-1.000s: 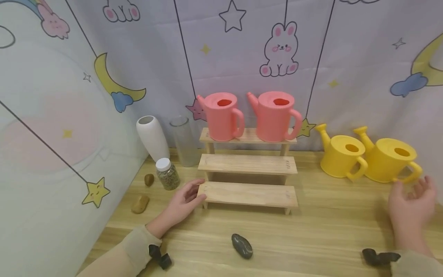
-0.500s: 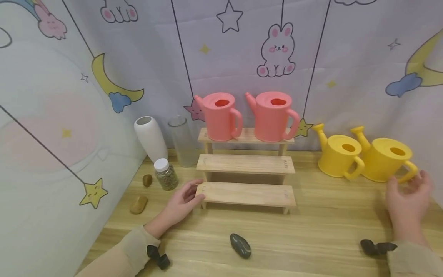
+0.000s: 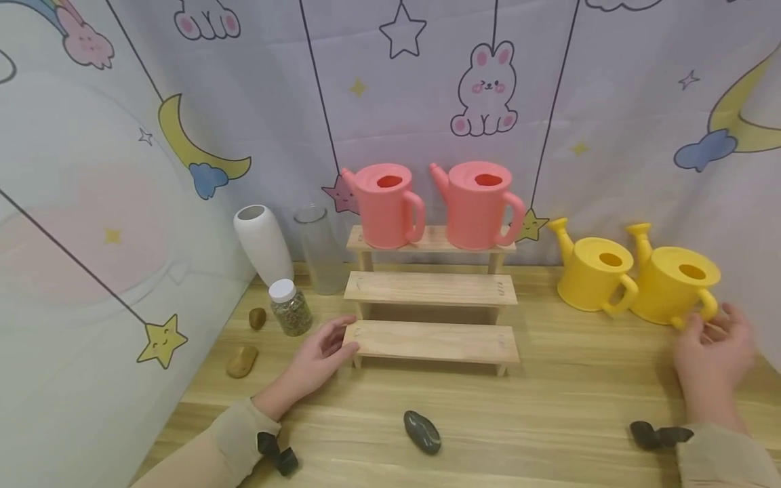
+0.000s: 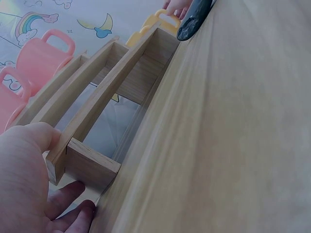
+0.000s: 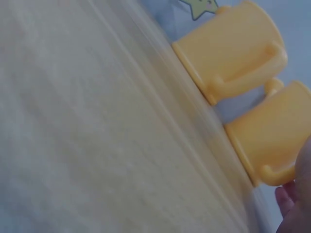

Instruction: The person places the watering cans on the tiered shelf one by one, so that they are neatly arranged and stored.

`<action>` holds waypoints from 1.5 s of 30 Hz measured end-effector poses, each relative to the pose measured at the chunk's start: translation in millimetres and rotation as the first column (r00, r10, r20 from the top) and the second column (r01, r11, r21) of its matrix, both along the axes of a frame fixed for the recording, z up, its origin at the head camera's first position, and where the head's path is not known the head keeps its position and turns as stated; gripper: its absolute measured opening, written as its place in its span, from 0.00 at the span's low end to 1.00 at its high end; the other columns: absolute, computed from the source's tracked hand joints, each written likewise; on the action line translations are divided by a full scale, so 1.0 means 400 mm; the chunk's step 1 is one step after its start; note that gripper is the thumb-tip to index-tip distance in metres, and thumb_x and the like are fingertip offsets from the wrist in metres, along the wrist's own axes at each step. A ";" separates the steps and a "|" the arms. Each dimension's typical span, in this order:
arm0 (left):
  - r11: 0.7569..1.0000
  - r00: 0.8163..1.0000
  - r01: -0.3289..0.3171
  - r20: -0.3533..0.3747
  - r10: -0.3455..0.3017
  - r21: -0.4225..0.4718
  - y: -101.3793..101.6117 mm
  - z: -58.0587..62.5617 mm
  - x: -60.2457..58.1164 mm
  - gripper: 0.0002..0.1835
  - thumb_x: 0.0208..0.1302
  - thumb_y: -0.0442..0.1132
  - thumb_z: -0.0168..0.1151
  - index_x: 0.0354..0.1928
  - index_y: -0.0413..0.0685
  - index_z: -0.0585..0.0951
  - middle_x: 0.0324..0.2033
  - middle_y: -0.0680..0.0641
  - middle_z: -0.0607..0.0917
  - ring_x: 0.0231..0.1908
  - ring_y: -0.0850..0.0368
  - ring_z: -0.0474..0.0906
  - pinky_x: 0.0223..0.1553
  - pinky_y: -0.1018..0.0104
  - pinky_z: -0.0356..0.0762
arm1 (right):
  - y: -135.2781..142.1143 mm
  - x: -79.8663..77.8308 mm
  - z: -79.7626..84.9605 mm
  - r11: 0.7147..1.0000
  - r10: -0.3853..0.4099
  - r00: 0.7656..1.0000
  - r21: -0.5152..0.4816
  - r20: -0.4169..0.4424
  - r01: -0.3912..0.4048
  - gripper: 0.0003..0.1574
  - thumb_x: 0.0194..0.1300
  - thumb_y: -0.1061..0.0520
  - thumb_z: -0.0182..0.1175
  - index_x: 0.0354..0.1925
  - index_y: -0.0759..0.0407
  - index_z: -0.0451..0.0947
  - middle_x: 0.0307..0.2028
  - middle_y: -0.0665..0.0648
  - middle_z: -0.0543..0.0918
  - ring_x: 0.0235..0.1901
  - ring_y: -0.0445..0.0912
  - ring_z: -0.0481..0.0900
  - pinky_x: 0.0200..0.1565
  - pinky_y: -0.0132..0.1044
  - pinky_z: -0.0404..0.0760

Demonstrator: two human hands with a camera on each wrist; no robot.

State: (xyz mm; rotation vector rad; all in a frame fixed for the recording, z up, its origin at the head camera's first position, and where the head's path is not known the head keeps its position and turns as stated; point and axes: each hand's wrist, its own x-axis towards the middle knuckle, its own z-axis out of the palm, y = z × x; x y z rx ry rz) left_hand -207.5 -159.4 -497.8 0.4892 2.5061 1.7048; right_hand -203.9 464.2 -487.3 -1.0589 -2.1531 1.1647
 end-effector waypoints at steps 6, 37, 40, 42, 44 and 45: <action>1.000 1.000 -0.007 -0.005 0.007 -0.003 -0.001 0.001 0.002 0.28 0.70 0.56 0.65 0.69 0.70 0.71 0.66 0.53 0.79 0.68 0.57 0.75 0.71 0.52 0.74 | -0.013 -0.004 0.008 0.997 0.001 1.000 0.074 0.022 -0.002 0.35 0.80 0.44 0.33 0.81 0.36 0.47 0.79 0.56 0.60 0.76 0.51 0.63 0.76 0.43 0.68; 1.000 1.000 0.004 -0.008 -0.004 -0.007 0.003 0.012 0.006 0.29 0.70 0.55 0.65 0.71 0.65 0.71 0.68 0.49 0.78 0.69 0.52 0.75 0.72 0.50 0.72 | -0.099 0.028 0.118 0.996 -0.080 0.946 0.014 -0.315 0.089 0.23 0.81 0.48 0.40 0.70 0.34 0.63 0.51 0.26 0.62 0.54 0.20 0.63 0.67 0.23 0.70; 1.000 1.000 0.002 -0.010 -0.002 -0.014 0.002 0.012 0.007 0.29 0.70 0.56 0.65 0.71 0.67 0.71 0.68 0.51 0.77 0.70 0.53 0.74 0.72 0.51 0.73 | -0.125 0.032 0.146 0.997 -0.036 0.922 0.047 -0.387 0.059 0.23 0.81 0.49 0.41 0.69 0.36 0.64 0.50 0.27 0.64 0.54 0.22 0.64 0.65 0.22 0.71; 1.000 1.000 0.001 -0.008 -0.002 -0.016 0.002 0.010 0.006 0.29 0.70 0.56 0.65 0.70 0.68 0.71 0.68 0.52 0.77 0.70 0.55 0.74 0.72 0.53 0.73 | -0.149 0.036 0.169 0.996 0.000 0.905 0.079 -0.424 0.037 0.21 0.81 0.51 0.41 0.67 0.37 0.67 0.49 0.28 0.65 0.52 0.22 0.65 0.61 0.21 0.71; 1.000 1.000 0.000 -0.006 0.000 -0.019 0.002 0.009 0.005 0.29 0.70 0.57 0.65 0.70 0.69 0.71 0.68 0.53 0.77 0.69 0.56 0.74 0.72 0.54 0.73 | -0.179 0.044 0.195 0.992 0.037 0.888 0.124 -0.458 0.023 0.20 0.81 0.53 0.42 0.64 0.38 0.71 0.47 0.28 0.68 0.50 0.22 0.67 0.55 0.20 0.70; 1.000 1.000 0.000 -0.007 0.000 -0.020 0.002 0.008 0.005 0.29 0.70 0.57 0.65 0.70 0.69 0.71 0.68 0.53 0.77 0.69 0.56 0.74 0.72 0.54 0.73 | -0.197 0.049 0.211 0.990 0.061 0.877 0.141 -0.476 0.008 0.20 0.81 0.54 0.43 0.62 0.38 0.72 0.47 0.28 0.69 0.50 0.23 0.68 0.53 0.20 0.70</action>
